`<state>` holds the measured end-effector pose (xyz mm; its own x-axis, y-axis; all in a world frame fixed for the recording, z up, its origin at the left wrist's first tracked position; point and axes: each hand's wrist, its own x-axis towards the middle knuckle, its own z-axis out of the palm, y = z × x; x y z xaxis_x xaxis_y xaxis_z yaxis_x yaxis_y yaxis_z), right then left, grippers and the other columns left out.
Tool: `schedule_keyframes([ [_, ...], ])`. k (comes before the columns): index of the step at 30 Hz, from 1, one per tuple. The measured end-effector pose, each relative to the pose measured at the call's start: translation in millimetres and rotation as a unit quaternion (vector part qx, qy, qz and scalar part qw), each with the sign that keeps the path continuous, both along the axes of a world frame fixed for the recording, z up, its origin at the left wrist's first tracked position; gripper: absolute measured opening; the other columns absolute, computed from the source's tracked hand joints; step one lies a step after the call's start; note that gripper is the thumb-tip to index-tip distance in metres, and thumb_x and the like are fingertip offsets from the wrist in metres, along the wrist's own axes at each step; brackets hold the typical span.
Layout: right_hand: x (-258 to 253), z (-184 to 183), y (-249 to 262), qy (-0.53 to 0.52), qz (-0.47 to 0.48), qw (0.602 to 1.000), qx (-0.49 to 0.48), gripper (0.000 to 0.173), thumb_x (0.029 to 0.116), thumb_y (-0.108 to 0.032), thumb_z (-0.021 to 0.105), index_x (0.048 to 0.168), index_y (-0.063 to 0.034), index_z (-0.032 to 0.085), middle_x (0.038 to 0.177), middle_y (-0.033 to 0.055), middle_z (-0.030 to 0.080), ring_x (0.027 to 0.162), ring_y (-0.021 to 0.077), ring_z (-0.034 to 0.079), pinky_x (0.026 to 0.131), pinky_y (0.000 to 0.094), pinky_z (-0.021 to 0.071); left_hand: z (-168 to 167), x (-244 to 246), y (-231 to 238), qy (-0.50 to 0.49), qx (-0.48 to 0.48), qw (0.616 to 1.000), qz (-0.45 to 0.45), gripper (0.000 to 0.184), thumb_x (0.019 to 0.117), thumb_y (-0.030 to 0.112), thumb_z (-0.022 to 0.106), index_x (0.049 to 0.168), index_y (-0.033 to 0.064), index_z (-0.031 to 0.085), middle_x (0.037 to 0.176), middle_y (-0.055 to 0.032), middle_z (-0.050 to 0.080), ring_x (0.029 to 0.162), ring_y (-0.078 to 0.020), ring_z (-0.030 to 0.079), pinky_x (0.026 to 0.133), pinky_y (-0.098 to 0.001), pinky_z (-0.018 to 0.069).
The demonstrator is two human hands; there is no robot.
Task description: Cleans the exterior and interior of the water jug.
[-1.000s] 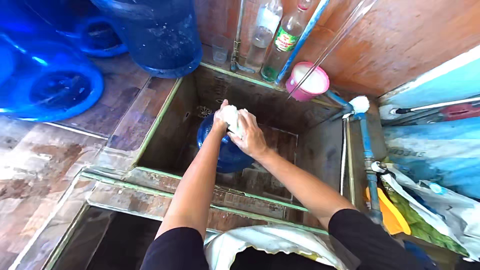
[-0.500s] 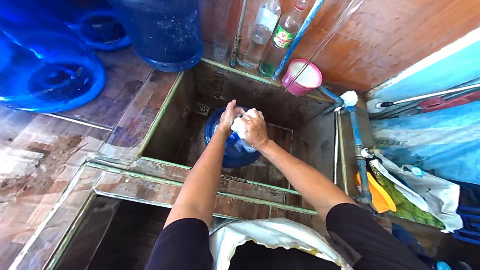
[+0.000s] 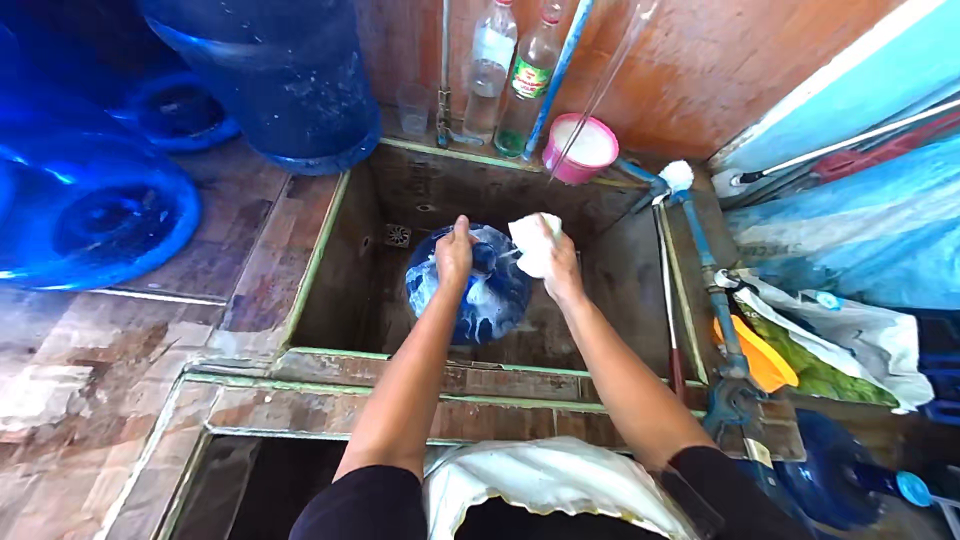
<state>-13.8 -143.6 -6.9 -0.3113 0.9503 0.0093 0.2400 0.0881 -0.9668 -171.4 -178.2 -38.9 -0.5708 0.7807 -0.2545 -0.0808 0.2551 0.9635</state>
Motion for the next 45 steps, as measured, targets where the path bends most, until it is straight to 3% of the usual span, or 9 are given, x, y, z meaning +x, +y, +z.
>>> schedule_keyframes([
  [5,-4,-100,-12,-0.239,0.106,0.961,0.091,0.060,0.0979,-0.013,0.060,0.152,0.0074,0.042,0.160,0.0288,0.037,0.149,0.0432,0.035,0.123,0.0559,0.0283,19,16,12,0.228,-0.065,0.965,-0.115,0.047,0.0971,0.030,0.070,0.125,-0.0065,0.061,0.124,-0.0288,0.062,0.120,-0.0453,0.059,0.099,-0.0621,0.0479],
  [11,-95,-101,119,-0.335,0.178,0.915,0.136,0.049,0.1044,-0.012,0.051,0.151,0.0015,0.047,0.164,0.0235,0.034,0.155,0.0476,0.016,0.122,0.0671,0.0080,-6,-9,33,0.349,0.032,0.919,-0.183,0.034,0.0905,0.014,0.071,0.119,-0.0043,0.069,0.122,-0.0249,0.067,0.118,-0.0447,0.061,0.097,-0.0598,0.0489],
  [14,-88,-104,71,-0.251,0.138,0.930,0.232,0.046,0.0972,-0.006,0.058,0.142,0.0059,0.056,0.149,0.0266,0.052,0.146,0.0464,0.039,0.121,0.0634,0.0247,-8,-50,19,0.370,0.088,0.883,-0.274,0.030,0.0880,0.015,0.074,0.111,-0.0040,0.071,0.115,-0.0239,0.069,0.112,-0.0420,0.064,0.097,-0.0592,0.0498],
  [19,-38,-113,-28,-0.169,0.131,0.960,0.179,0.047,0.0917,0.001,0.054,0.138,0.0091,0.059,0.149,0.0251,0.053,0.147,0.0483,0.038,0.121,0.0622,0.0275,3,-35,-13,0.352,-0.078,0.924,-0.126,0.036,0.0937,0.022,0.072,0.122,-0.0001,0.068,0.125,-0.0298,0.060,0.116,-0.0499,0.058,0.089,-0.0626,0.0512],
  [23,-83,-90,66,-0.217,0.162,0.954,0.128,0.039,0.0980,-0.005,0.059,0.135,0.0034,0.064,0.152,0.0212,0.052,0.150,0.0481,0.031,0.122,0.0658,0.0164,-10,-20,-6,0.413,0.069,0.889,-0.184,0.022,0.0866,0.010,0.074,0.104,-0.0020,0.073,0.104,-0.0250,0.068,0.099,-0.0464,0.065,0.078,-0.0588,0.0549],
  [27,-87,-88,75,-0.206,0.129,0.947,0.210,0.036,0.0881,0.004,0.057,0.118,-0.0029,0.075,0.136,0.0247,0.060,0.131,0.0442,0.051,0.108,0.0622,0.0398,-11,-39,-23,0.405,0.185,0.810,-0.381,0.018,0.0810,0.008,0.078,0.099,0.0042,0.075,0.108,-0.0152,0.071,0.104,-0.0357,0.066,0.088,-0.0522,0.0553],
  [32,-29,-89,-16,-0.142,0.056,0.960,0.236,0.023,0.0832,0.014,0.055,0.093,0.0087,0.075,0.111,0.0250,0.072,0.118,0.0397,0.065,0.106,0.0496,0.0493,-9,-42,-34,0.332,0.061,0.924,-0.179,0.038,0.0870,0.014,0.077,0.120,-0.0017,0.068,0.119,-0.0266,0.064,0.107,-0.0450,0.064,0.087,-0.0594,0.0538],
  [39,-41,-96,61,-0.150,0.113,0.975,0.118,0.036,0.0956,0.007,0.051,0.128,0.0073,0.067,0.133,0.0230,0.066,0.127,0.0301,0.063,0.112,0.0440,0.0467,-22,-7,-15,0.370,0.219,0.810,-0.399,0.033,0.0797,0.012,0.081,0.109,-0.0006,0.072,0.109,-0.0182,0.071,0.102,-0.0354,0.069,0.085,-0.0520,0.0576],
  [45,18,-108,-22,-0.135,-0.007,0.973,0.186,0.026,0.0902,0.011,0.051,0.103,0.0135,0.073,0.126,0.0265,0.069,0.131,0.0467,0.058,0.113,0.0538,0.0445,-48,17,-36,0.207,0.115,0.966,-0.104,0.070,0.0714,0.025,0.091,0.122,-0.0109,0.060,0.117,-0.0277,0.066,0.110,-0.0385,0.066,0.096,-0.0526,0.0529],
])
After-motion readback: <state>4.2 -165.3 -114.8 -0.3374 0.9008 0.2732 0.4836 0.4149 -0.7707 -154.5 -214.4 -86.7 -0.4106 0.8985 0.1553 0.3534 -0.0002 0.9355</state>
